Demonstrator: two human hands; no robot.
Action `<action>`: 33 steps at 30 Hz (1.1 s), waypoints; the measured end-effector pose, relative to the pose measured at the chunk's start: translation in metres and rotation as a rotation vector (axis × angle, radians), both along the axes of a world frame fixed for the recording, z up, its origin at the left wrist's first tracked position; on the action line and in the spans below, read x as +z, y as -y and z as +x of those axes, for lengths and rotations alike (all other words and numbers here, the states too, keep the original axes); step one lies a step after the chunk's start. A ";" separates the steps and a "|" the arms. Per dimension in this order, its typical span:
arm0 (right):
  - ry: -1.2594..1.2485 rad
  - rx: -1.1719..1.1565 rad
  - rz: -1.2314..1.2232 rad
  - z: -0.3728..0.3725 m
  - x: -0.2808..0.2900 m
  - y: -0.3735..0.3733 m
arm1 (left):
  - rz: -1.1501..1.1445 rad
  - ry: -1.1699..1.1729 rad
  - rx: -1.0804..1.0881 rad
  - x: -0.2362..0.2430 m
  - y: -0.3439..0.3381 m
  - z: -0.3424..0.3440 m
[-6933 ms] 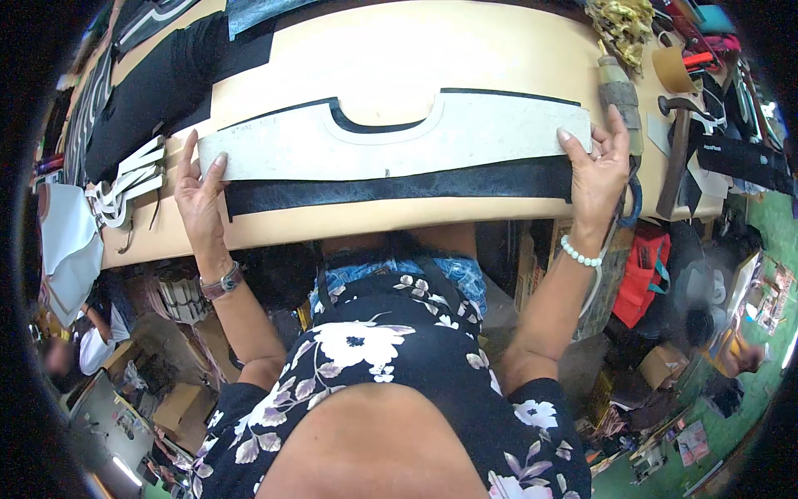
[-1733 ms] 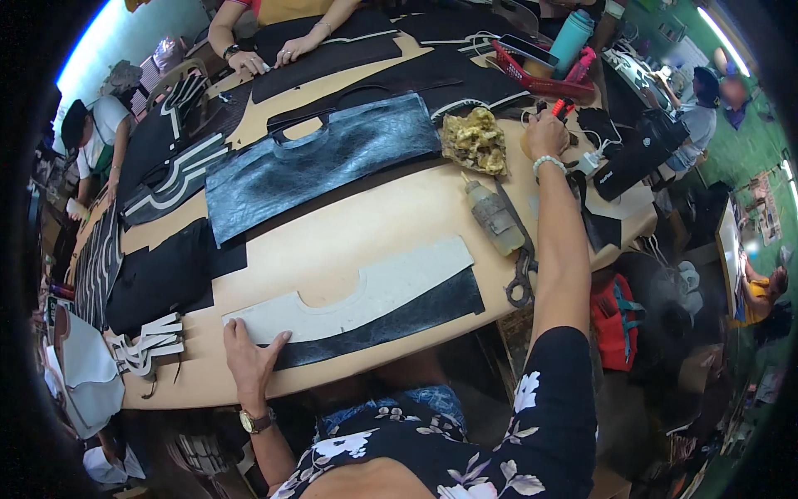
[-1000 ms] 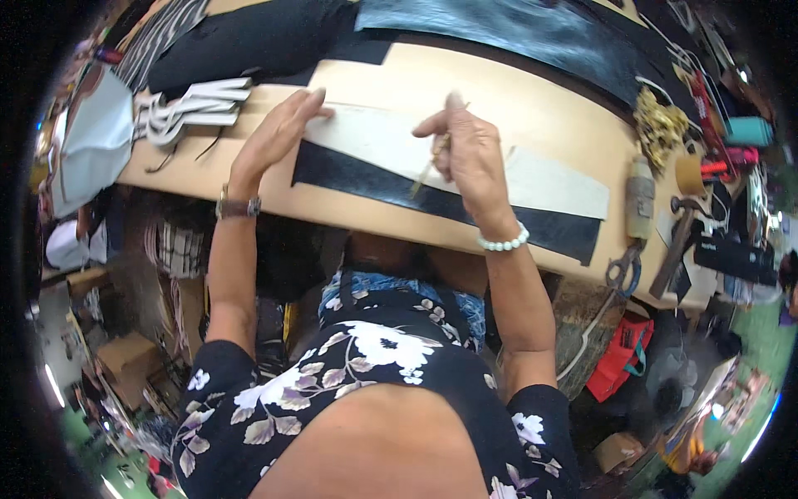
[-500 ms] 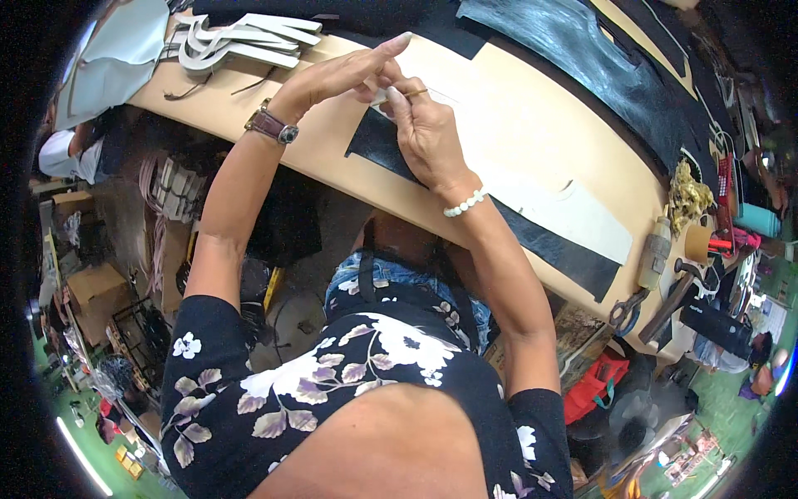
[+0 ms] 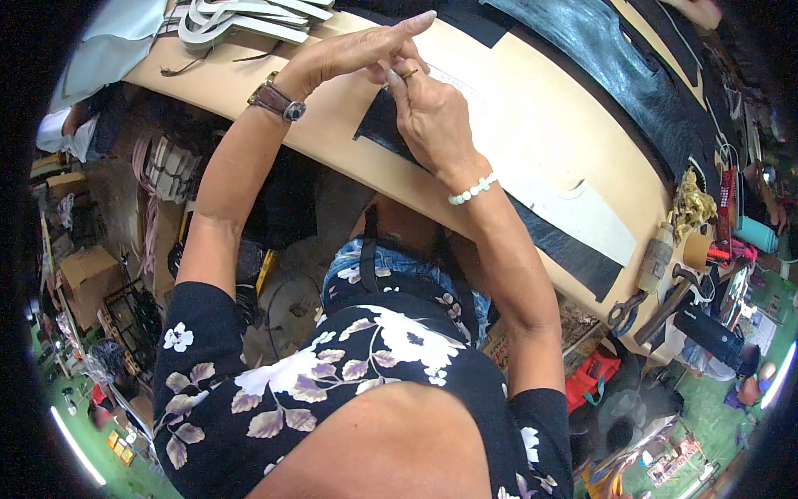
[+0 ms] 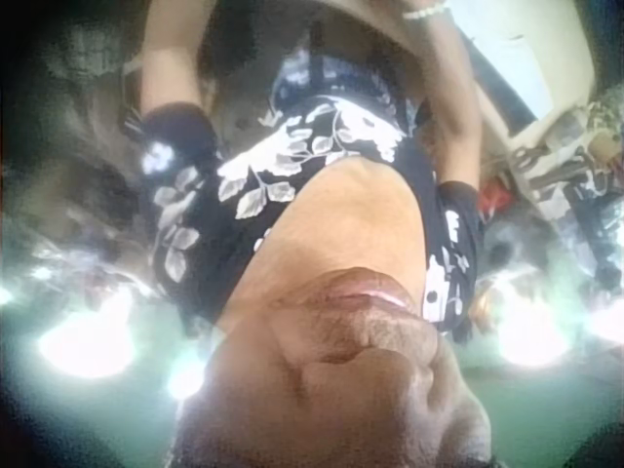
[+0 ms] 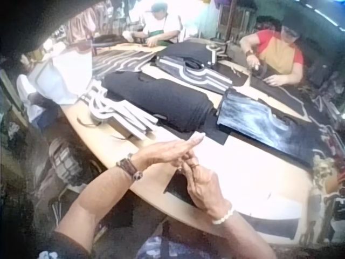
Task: The person traces a paper template onto leather strips with a stylus and applies glue to the leather surfaces using a bottle and a sponge applicator.
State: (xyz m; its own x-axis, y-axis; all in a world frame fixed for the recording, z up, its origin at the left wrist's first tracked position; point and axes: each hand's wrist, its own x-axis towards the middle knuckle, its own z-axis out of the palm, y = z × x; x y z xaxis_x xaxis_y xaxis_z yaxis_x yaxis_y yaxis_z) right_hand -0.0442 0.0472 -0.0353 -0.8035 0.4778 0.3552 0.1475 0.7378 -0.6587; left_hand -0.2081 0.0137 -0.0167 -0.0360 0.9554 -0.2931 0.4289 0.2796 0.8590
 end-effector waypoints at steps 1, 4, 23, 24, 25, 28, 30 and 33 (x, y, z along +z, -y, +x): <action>0.003 -0.001 -0.007 -0.001 0.000 0.000 | 0.045 0.017 0.033 -0.001 0.001 0.003; -0.160 -0.010 0.046 -0.005 -0.009 0.000 | 0.079 0.057 0.067 -0.005 0.001 0.007; -0.040 -0.168 0.204 0.057 0.013 -0.003 | 0.189 -0.388 -0.204 0.010 0.001 0.014; -0.034 -0.175 0.183 0.065 0.013 -0.006 | 0.085 -0.548 -0.224 0.020 -0.001 0.027; -0.032 -0.176 0.160 0.073 0.013 -0.006 | 0.084 -0.578 -0.119 0.023 0.000 0.039; -0.023 -0.176 0.140 0.094 0.016 -0.008 | 0.490 -0.928 -0.027 0.006 0.013 0.063; -0.019 -0.169 0.113 0.109 0.019 -0.010 | 0.425 -0.968 0.010 0.005 0.011 0.076; -0.024 -0.167 0.113 0.135 0.019 -0.014 | 0.304 -1.042 0.018 0.009 0.009 0.093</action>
